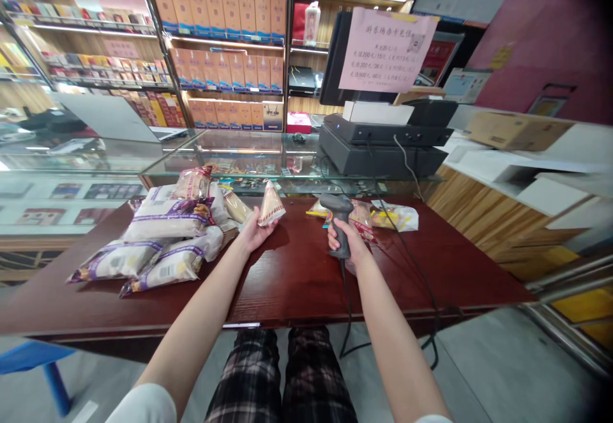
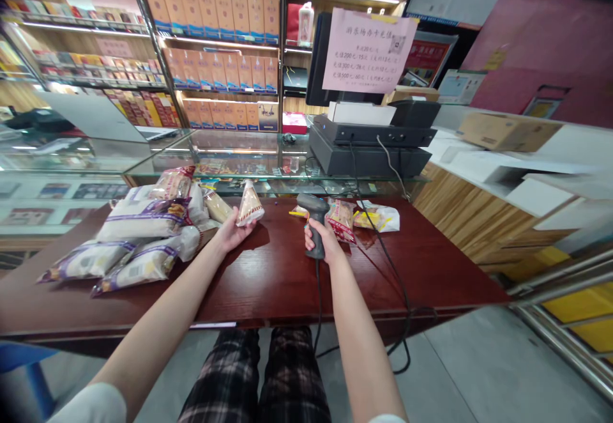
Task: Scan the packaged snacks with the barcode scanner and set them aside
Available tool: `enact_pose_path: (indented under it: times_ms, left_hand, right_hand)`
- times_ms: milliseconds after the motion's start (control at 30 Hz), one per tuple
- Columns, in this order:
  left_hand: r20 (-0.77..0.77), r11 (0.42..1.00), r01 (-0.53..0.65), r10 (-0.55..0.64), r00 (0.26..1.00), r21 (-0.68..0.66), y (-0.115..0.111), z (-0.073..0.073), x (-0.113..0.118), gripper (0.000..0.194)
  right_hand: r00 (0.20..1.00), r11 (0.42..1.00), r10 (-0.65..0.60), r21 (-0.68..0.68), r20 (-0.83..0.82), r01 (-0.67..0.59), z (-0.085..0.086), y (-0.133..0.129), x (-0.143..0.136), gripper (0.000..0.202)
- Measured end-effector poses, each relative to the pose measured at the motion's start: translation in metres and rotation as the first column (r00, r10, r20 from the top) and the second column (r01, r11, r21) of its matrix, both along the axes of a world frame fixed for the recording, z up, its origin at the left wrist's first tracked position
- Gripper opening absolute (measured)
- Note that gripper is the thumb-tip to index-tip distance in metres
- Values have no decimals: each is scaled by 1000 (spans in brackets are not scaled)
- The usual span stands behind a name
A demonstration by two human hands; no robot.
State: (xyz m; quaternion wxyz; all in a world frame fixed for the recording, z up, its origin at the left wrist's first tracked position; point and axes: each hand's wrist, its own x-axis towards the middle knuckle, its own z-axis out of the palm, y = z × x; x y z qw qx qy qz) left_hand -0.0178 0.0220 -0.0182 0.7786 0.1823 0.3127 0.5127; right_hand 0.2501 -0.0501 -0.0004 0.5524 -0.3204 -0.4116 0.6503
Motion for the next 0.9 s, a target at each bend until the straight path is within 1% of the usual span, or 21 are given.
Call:
enact_pose_path:
  times_ms: [100,200,300,367,467,633,700,800,900]
  left_hand:
    - [17,998,23,-24,1000,65,-4,3,-2,30]
    - [-16,996,74,-74,997,57,-8,6,-1,22]
    - [-28,991,117,-115,993,69,-10,10,1,29]
    - [-43,991,101,-97,994,87,-10,11,2,34]
    - [-54,993,96,-92,994,75,-10,12,1,38]
    - [-1,975,207,-208,978,77,-11,11,-1,38]
    - [-4,981,179,-180,984,69,-11,11,1,38]
    - [-26,997,63,-62,998,44,-9,9,4,37]
    - [11,998,10,-10,1000,62,-5,7,7,25]
  right_hand:
    - [1000,1000,2,1,-9,-2,0,0,1,32]
    - [1000,1000,5,4,-5,-5,0,0,1,31]
    - [1000,1000,18,10,-10,-18,0,0,0,30]
    - [999,999,37,13,-14,-37,1,-1,0,29]
    - [998,998,68,9,-10,-68,1,-2,0,29]
    - [990,990,142,13,-11,-142,2,-4,0,29]
    - [983,983,182,25,-22,-182,3,-6,0,32]
    - [975,975,222,35,-27,-221,2,-8,-1,34]
    - [974,973,228,29,-11,-228,-1,-7,-4,34]
